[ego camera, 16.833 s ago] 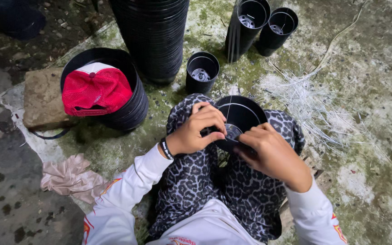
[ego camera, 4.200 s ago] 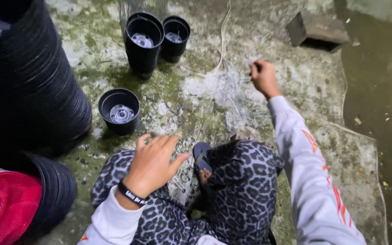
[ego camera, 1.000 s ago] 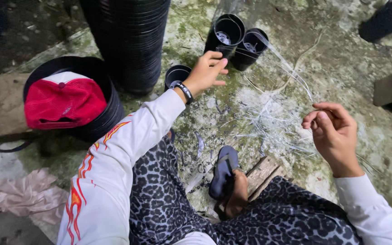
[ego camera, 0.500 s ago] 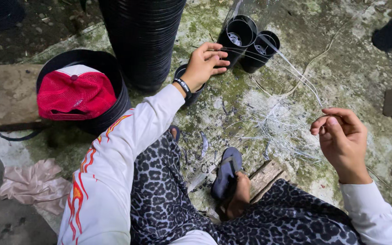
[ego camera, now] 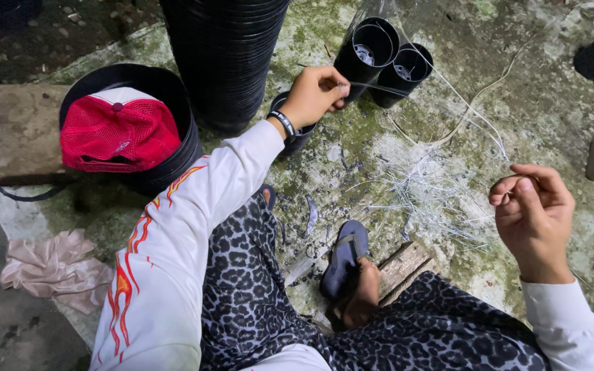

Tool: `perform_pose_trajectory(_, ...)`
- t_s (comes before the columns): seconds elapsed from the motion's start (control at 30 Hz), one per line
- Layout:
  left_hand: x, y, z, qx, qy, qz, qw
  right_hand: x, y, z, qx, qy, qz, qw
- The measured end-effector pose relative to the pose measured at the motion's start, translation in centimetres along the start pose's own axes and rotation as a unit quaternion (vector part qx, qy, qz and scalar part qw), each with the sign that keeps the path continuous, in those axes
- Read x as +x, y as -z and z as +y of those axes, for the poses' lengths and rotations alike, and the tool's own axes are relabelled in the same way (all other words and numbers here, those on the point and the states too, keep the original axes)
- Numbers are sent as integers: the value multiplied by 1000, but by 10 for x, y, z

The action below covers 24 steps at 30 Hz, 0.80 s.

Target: The person sits on the ground and threads white string through holes in the bottom of black plastic containers. They pull the string through, tie knots, and place the finished containers aside. The process is repeated for several containers.

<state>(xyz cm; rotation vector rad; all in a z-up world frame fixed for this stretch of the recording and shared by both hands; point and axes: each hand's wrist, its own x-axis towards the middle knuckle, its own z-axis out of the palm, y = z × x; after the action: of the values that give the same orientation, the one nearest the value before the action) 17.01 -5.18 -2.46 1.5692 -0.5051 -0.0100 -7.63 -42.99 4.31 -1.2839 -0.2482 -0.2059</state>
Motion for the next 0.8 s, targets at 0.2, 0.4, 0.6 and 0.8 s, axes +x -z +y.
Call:
perform_pose_trajectory(0.2, -7, 8, 18, 279, -70, 46, 957, -1, 0, 1, -17, -5, -3, 1000)
perform_pose_trajectory(0.4, 3, 20, 11, 287, -77, 97, 950, -2, 6, 0, -20, 6, 4, 1000)
perform_pose_trajectory(0.6, 8, 52, -17, 301, -47, 10, 953, -4, 13, -10, -41, 54, 28, 997)
perform_pose_trajectory(0.8, -19, 10, -10, 290, 8, -349, 891, -2, -9, -7, -73, 51, 8, 996)
